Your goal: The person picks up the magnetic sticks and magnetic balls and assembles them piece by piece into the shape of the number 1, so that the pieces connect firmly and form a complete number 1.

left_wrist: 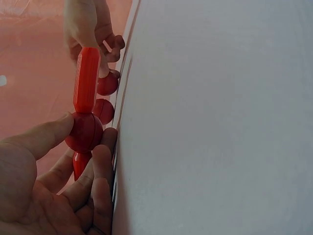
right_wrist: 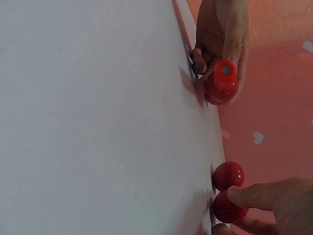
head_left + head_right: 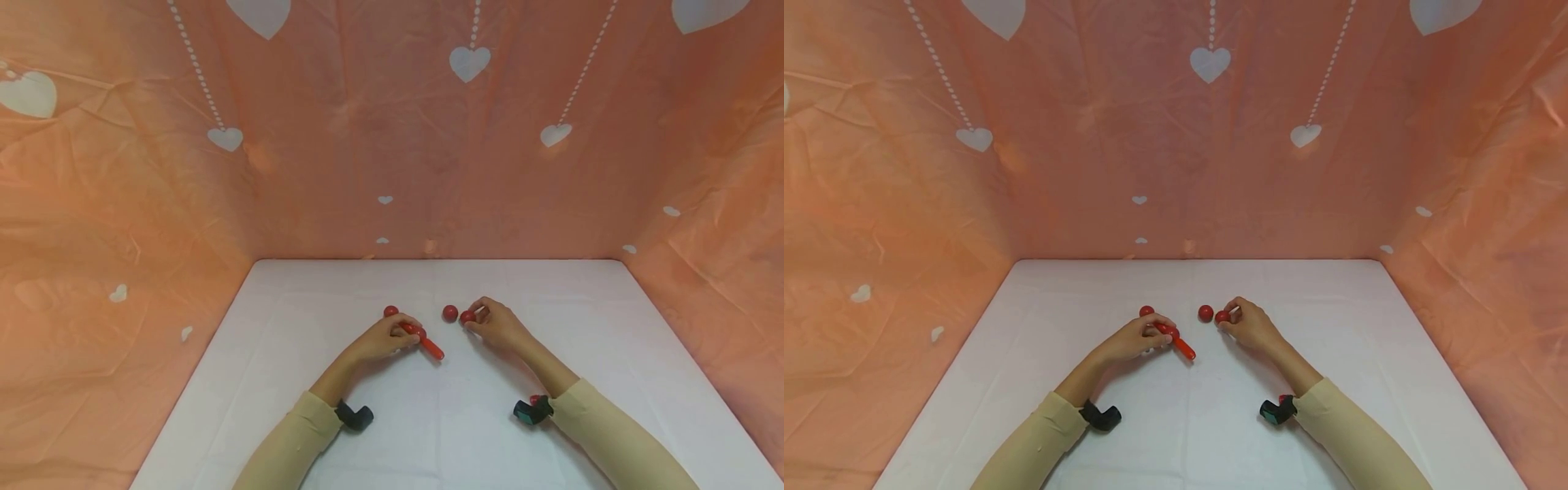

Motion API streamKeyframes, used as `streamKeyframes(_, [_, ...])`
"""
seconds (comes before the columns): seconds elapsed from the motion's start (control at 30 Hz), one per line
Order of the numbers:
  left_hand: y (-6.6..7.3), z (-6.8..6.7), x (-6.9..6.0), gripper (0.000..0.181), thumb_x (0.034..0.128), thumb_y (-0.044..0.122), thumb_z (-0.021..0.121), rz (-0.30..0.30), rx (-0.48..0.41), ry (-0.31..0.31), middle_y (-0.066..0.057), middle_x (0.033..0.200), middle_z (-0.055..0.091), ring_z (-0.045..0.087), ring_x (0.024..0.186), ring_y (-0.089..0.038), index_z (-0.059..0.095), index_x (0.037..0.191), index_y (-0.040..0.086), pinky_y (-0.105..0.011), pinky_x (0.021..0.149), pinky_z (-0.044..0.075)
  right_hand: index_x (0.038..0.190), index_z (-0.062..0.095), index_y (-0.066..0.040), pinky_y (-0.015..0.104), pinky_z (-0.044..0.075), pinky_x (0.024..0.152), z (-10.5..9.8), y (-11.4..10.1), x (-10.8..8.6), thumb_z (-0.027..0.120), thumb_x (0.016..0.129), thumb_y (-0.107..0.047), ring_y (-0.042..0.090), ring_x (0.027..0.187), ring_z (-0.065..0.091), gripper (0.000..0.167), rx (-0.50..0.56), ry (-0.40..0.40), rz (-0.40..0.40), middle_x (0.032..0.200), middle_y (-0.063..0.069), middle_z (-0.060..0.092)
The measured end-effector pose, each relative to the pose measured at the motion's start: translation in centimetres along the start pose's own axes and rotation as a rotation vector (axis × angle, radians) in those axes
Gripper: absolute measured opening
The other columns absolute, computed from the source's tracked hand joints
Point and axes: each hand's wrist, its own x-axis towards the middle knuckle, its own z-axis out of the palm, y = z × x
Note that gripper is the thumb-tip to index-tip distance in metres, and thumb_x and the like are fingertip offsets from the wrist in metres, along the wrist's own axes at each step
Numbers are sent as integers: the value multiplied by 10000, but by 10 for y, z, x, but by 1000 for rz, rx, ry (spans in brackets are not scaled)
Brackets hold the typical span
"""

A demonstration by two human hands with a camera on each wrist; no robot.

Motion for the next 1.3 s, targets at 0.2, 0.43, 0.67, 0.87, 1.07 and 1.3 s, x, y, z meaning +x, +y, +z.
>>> streamKeyframes(0.2, [0,0,-1,306,1033,299,748,-9,-9,5,-5,1094,695,615,1016,-194,698,1310,179,-302,840,541,1241,633,-44,406,575,824,-2,0,-8,776,993,-195,285,967,623,324,9,3,34,1070,127,696])
streamKeyframes(0.43, [-2,1,1,308,1032,324,747,-19,-5,12,0,1117,693,614,1048,-201,699,1308,195,-323,876,538,1280,626,-91,360,603,791,-1,-4,-18,783,996,-233,285,992,634,355,38,11,75,1138,127,701])
streamKeyframes(0.67, [-2,-1,1,324,1033,314,746,-4,-4,6,-5,1126,690,609,1046,-196,692,1320,175,-325,872,530,1276,635,-115,403,619,842,0,-8,-33,788,993,-256,294,1029,658,351,70,18,62,1168,129,718])
streamKeyframes(0.87, [0,-2,0,321,1037,315,741,1,-8,2,0,1122,695,610,1041,-196,694,1320,172,-316,870,527,1267,642,-129,347,606,768,3,-8,-43,802,979,-249,262,980,641,350,97,20,47,1143,104,719])
streamKeyframes(1.07, [1,-1,-1,321,1038,308,741,6,-9,-1,4,1111,694,610,1028,-192,692,1322,167,-305,861,527,1243,649,-135,300,570,665,8,-5,-52,814,971,-222,235,867,625,330,123,11,3,1089,89,722])
streamKeyframes(1.3, [1,0,0,324,1038,304,742,8,-6,-3,6,1104,697,614,1024,-189,690,1322,158,-311,871,527,1226,660,-149,297,563,652,10,-4,-62,822,966,-208,202,832,628,312,156,-1,-22,1066,47,712])
